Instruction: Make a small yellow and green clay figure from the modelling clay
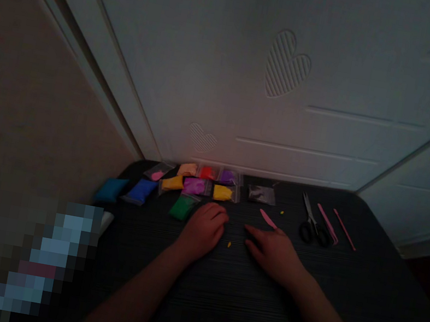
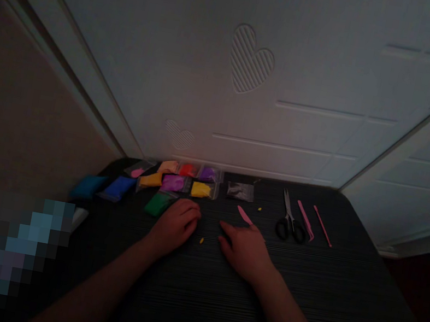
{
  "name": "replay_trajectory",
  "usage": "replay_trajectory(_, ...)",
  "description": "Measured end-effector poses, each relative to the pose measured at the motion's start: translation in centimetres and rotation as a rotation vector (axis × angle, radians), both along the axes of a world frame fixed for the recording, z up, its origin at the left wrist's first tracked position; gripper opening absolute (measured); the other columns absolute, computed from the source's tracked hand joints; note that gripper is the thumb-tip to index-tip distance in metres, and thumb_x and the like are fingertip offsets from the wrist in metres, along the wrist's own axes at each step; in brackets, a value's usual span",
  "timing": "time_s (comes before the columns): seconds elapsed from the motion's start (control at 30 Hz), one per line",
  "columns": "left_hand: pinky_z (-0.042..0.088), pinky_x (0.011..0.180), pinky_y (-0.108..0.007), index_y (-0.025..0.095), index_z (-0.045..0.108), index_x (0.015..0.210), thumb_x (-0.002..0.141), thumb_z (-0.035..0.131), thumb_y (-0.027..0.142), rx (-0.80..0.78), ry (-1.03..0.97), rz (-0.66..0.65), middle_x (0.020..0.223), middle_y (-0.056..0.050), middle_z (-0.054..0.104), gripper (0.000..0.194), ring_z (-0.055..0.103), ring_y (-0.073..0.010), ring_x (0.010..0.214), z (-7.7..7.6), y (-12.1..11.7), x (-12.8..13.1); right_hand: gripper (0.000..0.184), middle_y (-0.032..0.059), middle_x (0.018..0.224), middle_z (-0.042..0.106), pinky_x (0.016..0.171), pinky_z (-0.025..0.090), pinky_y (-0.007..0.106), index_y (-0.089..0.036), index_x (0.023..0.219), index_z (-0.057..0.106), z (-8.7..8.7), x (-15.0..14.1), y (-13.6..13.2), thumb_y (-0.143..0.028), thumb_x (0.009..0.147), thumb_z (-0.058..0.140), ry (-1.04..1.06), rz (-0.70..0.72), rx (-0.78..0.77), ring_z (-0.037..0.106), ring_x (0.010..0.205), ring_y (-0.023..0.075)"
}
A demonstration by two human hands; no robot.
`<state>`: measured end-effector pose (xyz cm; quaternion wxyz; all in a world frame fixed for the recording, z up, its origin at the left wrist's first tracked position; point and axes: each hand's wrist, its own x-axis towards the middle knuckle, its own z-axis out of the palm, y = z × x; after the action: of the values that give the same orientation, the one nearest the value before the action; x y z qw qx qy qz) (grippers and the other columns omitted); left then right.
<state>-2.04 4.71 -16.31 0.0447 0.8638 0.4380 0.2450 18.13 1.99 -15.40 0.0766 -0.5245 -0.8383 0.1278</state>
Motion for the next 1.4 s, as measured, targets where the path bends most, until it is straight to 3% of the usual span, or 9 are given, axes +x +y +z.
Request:
replay_trajectory(0.27, 0.038, 0.084, -0.034, 0.016, 0.052, 0.079, 0.075, 0.042, 0.01, 0.003, -0.004, -0.014, 0.086, -0.005, 0.051, 0.012, 0.044, -0.0168, 0.088, 0.0, 0.0, 0.0, 0.042, 0.0053, 0.086, 0.065, 0.081, 0.034, 0.031, -0.022, 0.119, 0.04, 0.0, -0.1, 0.1, -0.04, 0.081, 0.034, -0.033, -0.046, -0.033, 0.058, 0.08, 0.0169)
replay_trajectory(0.47, 0.038, 0.083, -0.033, 0.016, 0.051, 0.079, 0.075, 0.042, 0.011, -0.011, -0.017, -0.013, 0.087, -0.005, 0.051, 0.011, 0.044, -0.0163, 0.087, -0.3, 0.1, 0.0, 0.039, 0.0052, 0.1, 0.061, 0.082, 0.034, 0.03, -0.023, 0.117, 0.042, -0.1, 0.1, 0.1, -0.037, 0.082, 0.032, -0.007, -0.04, -0.024, 0.057, 0.087, 0.0165)
replay_trajectory(0.77, 0.038, 0.083, -0.034, 0.017, 0.052, 0.08, 0.076, 0.042, 0.012, -0.009, -0.033, -0.017, 0.086, -0.005, 0.051, 0.011, 0.044, -0.0171, 0.088, -0.3, 0.1, -0.1, 0.033, 0.0007, 0.093, 0.063, 0.082, 0.031, 0.031, -0.029, 0.114, 0.044, 0.3, -0.9, -0.8, -0.034, 0.083, 0.032, 0.001, 0.026, 0.016, 0.057, 0.083, 0.0151)
replay_trajectory(0.97, 0.039, 0.08, -0.034, 0.017, 0.053, 0.08, 0.074, 0.043, 0.01, -0.014, -0.051, -0.027, 0.086, -0.005, 0.051, 0.013, 0.044, -0.0172, 0.086, -0.4, 0.1, -0.1, 0.037, 0.0041, 0.092, 0.063, 0.082, 0.031, 0.032, -0.025, 0.117, 0.04, -0.1, -0.7, -0.6, -0.035, 0.084, 0.031, -0.038, -0.055, 0.037, 0.057, 0.083, 0.0163)
replay_trajectory(1.2, 0.039, 0.08, -0.035, 0.017, 0.055, 0.078, 0.073, 0.044, 0.01, -0.027, -0.053, -0.046, 0.085, -0.005, 0.05, 0.014, 0.044, -0.0177, 0.087, -0.4, 0.1, -0.3, 0.033, 0.0015, 0.091, 0.064, 0.08, 0.031, 0.03, -0.029, 0.115, 0.043, 0.1, -1.0, -0.9, -0.033, 0.083, 0.032, -0.005, -0.004, 0.024, 0.057, 0.082, 0.0144)
replay_trajectory(1.4, 0.039, 0.08, -0.035, 0.017, 0.054, 0.079, 0.074, 0.044, 0.01, -0.031, -0.068, -0.036, 0.087, -0.005, 0.05, 0.014, 0.043, -0.0179, 0.088, -0.8, 0.1, -0.3, 0.034, 0.0044, 0.091, 0.064, 0.083, 0.028, 0.034, -0.025, 0.114, 0.044, 0.2, -1.1, -0.6, -0.034, 0.083, 0.032, -0.048, -0.077, 0.046, 0.058, 0.083, 0.0166)
